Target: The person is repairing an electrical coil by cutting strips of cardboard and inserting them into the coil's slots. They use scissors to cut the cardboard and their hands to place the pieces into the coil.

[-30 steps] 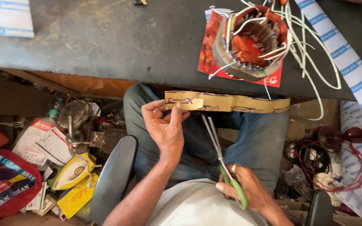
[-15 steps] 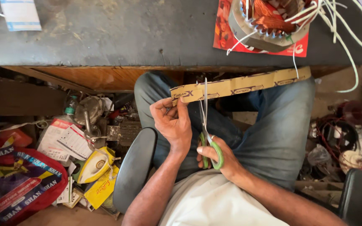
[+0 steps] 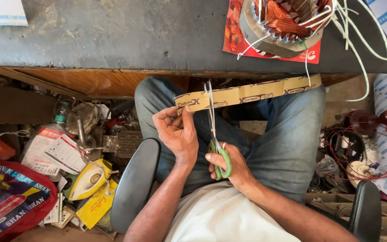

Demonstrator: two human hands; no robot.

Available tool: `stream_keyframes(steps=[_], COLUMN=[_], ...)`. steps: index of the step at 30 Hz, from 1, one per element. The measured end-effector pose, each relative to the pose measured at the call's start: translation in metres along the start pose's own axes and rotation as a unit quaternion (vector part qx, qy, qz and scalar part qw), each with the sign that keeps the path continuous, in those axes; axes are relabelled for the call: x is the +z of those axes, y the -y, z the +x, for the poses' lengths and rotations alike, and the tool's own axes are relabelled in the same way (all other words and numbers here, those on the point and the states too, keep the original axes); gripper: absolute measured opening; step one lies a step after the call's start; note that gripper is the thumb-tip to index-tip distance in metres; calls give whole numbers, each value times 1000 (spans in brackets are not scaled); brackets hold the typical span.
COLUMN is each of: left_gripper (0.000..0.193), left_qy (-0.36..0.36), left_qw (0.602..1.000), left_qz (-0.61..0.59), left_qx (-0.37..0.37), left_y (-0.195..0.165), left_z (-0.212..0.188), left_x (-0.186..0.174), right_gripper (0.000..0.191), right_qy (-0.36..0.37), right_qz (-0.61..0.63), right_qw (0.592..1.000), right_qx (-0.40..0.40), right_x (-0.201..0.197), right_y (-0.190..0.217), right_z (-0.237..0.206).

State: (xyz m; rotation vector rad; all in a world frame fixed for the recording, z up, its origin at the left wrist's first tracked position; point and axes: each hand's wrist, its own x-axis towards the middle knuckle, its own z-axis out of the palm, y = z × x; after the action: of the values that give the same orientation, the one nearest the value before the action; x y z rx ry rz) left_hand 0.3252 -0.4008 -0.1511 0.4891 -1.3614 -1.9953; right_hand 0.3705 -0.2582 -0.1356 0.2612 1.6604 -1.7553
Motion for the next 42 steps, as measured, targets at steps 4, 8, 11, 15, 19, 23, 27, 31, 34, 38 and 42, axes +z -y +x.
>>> stream_keyframes(steps=[4,8,11,15,19,23,27,31,34,38,42], left_gripper=[28,29,29,29,29,29,29,30,31,34,34], left_qy=[2,6,13,15,21,21,14,2,-13,82,316], left_qw=[1000,1000,1000,1000,1000,1000,1000,1000,1000,995,943], left_qz=[-7,-11,-10,-9,-5,1,3,-16,-10,-41,-39], left_qx=[-2,2,7,7,5,3,5,-4,-20,-36,-97], left_y=[-1,0,0,-1,-2,-2,1,1,-9,-41,-81], left_z=[0,1,1,1,2,2,2,5,10,12,5], left_x=[0,0,0,1,1,0,-1,1,1,0,11], right_gripper=[30,30,31,31,31,28,25,23,23,22,45], right_qy=[-5,-9,-17,-22,-22,-27,-49,-89,-102,-122,-75], right_qz=[-9,-8,-20,-25,-33,-31,-69,-126,-141,-116,-39], right_qw=[1000,1000,1000,999,999,999,996,988,983,955,949], right_qx=[-11,-9,-7,-8,-13,-17,-13,-29,-60,-242,-303], right_x=[-1,0,0,0,-1,-2,-4,3,10,-7,-56], right_y=[1,4,7,8,7,5,7,11,21,62,109], right_z=[1,1,0,0,3,5,5,1,-7,-20,-40])
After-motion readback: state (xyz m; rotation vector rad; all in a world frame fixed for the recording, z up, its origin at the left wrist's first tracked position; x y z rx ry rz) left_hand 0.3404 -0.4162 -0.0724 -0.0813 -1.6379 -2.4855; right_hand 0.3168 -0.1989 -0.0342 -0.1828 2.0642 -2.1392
